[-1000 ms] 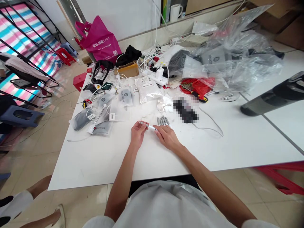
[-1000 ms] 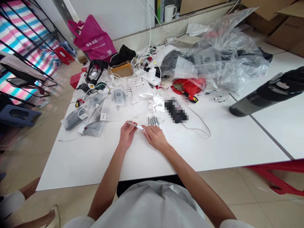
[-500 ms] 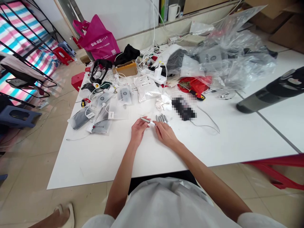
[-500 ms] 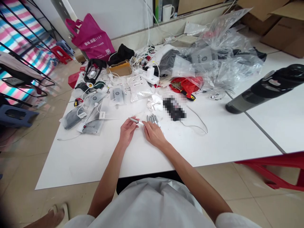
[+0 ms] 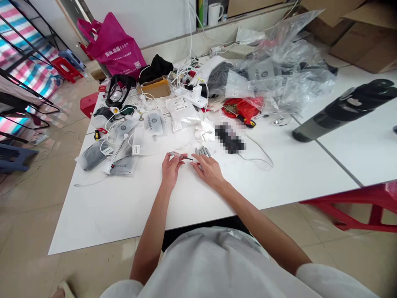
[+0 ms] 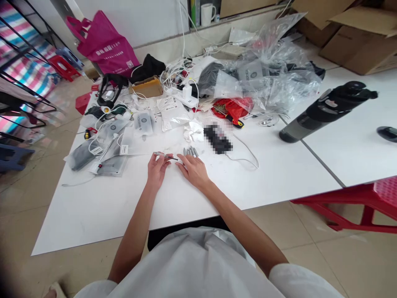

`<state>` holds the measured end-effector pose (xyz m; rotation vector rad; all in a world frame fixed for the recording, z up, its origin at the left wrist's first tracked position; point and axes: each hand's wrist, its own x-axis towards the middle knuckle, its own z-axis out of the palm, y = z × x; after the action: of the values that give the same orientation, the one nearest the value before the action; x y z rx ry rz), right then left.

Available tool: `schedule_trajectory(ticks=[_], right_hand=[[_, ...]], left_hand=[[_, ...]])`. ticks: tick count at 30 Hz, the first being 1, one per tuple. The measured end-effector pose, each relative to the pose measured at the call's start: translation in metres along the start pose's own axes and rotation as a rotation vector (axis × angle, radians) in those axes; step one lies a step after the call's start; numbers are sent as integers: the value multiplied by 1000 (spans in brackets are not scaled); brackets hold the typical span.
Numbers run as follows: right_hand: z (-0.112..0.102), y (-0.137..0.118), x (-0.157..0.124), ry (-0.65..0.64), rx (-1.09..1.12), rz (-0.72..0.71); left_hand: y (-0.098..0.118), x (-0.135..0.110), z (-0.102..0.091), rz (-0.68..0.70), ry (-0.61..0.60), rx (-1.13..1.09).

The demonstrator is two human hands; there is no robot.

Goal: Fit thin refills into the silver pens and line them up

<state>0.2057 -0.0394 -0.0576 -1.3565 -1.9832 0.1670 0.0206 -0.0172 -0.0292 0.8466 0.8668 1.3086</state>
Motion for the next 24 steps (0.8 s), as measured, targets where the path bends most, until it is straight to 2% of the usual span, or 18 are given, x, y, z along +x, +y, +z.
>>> schedule_trajectory(ticks=[3,8,11,16,24], right_hand=[[-3,-2,1,-13,-80,-26],[-4,0,1,52,-76,-41],[-5,-1,1,74,-61,-42],[-6,-2,1,93,-55,-53],[-5,-1,1,99,-44,-55]], left_hand=[[1,-1,0,-15,-16,-13],[4,3,-8,-37,102,-162],[5,5,-15,-43,125,-203],[2,5,-13,-46,113,-180],[-2,1,-4,-42,14,-67]])
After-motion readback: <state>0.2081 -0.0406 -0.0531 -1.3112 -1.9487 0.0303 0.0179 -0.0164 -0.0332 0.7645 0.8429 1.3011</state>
